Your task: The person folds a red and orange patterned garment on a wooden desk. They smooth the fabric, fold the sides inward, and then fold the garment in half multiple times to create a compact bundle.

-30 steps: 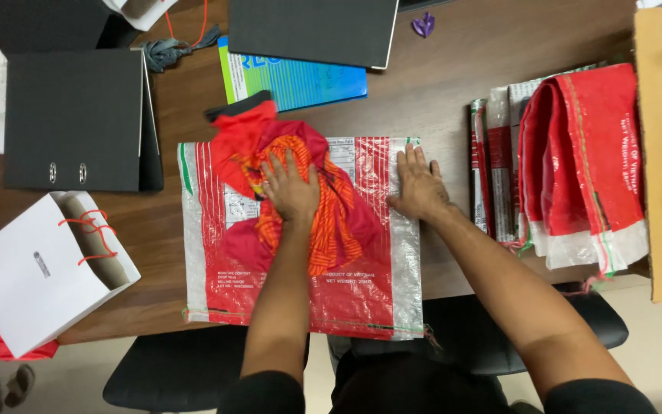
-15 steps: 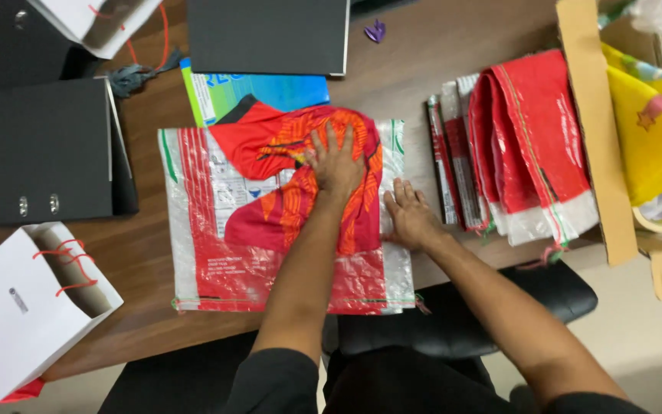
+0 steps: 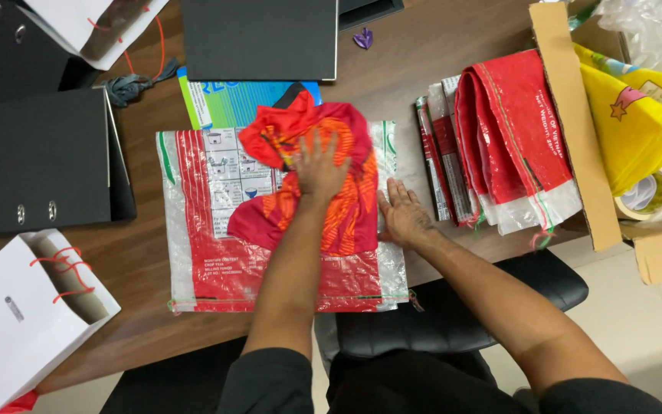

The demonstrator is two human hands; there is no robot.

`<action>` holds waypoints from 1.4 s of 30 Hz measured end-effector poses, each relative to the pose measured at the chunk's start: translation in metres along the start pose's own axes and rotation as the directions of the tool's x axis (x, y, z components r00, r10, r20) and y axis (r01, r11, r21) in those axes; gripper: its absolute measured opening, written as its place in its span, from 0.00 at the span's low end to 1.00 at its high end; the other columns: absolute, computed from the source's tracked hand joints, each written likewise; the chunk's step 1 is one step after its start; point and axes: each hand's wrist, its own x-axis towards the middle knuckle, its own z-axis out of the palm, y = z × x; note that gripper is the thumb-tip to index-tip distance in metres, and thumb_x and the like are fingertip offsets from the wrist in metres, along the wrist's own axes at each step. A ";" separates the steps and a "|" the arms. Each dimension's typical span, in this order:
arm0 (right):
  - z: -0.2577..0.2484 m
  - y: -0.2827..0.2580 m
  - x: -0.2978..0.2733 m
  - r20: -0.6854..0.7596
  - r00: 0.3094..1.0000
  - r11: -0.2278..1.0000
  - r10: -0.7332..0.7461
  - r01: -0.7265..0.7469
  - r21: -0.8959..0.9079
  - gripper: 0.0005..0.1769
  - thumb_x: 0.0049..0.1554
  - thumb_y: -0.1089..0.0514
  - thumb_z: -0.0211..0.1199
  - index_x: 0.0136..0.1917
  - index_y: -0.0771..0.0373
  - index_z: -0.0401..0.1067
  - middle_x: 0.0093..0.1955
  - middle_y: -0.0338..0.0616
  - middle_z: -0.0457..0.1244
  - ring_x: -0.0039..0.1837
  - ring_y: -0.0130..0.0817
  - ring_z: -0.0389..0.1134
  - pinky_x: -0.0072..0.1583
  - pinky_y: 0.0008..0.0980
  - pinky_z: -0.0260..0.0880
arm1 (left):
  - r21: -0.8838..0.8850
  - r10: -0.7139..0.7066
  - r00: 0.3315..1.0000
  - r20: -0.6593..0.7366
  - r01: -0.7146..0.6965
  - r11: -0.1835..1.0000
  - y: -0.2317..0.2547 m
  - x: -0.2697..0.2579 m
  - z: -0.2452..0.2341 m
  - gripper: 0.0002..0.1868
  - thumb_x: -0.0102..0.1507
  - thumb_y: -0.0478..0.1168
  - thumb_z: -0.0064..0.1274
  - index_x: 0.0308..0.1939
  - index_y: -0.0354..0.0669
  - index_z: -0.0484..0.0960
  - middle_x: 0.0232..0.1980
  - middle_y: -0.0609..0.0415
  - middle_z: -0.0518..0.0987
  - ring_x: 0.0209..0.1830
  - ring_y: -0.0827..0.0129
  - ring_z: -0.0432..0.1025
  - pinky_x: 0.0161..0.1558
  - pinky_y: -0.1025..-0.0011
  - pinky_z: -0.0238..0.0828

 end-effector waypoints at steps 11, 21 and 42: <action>-0.002 -0.002 0.003 0.059 0.998 0.999 -0.017 0.019 -0.028 0.66 0.50 0.26 0.68 0.84 0.58 0.36 0.86 0.60 0.27 0.85 0.62 0.27 0.79 0.58 0.34 | 0.056 -0.198 0.980 -0.036 0.200 0.978 -0.001 -0.007 0.010 0.40 0.65 0.65 0.46 0.80 0.64 0.58 0.84 0.49 0.47 0.83 0.40 0.35 0.73 0.32 0.33; 0.006 -0.002 0.001 0.006 1.000 0.999 -0.008 0.009 -0.052 0.54 0.52 0.27 0.66 0.79 0.61 0.56 0.82 0.61 0.46 0.85 0.60 0.36 0.80 0.65 0.36 | -0.074 0.190 0.976 0.108 -0.182 0.980 0.055 -0.012 0.000 0.37 0.66 0.69 0.45 0.77 0.68 0.63 0.84 0.51 0.51 0.84 0.43 0.39 0.77 0.36 0.35; -0.021 0.000 0.080 -0.130 0.990 0.883 0.060 0.008 0.469 0.40 0.66 0.37 0.32 0.82 0.61 0.46 0.84 0.64 0.39 0.83 0.63 0.40 0.79 0.59 0.38 | -0.012 -0.213 0.977 0.020 0.213 0.977 -0.050 -0.097 -0.013 0.36 0.66 0.64 0.47 0.77 0.64 0.63 0.84 0.49 0.49 0.83 0.42 0.36 0.75 0.35 0.33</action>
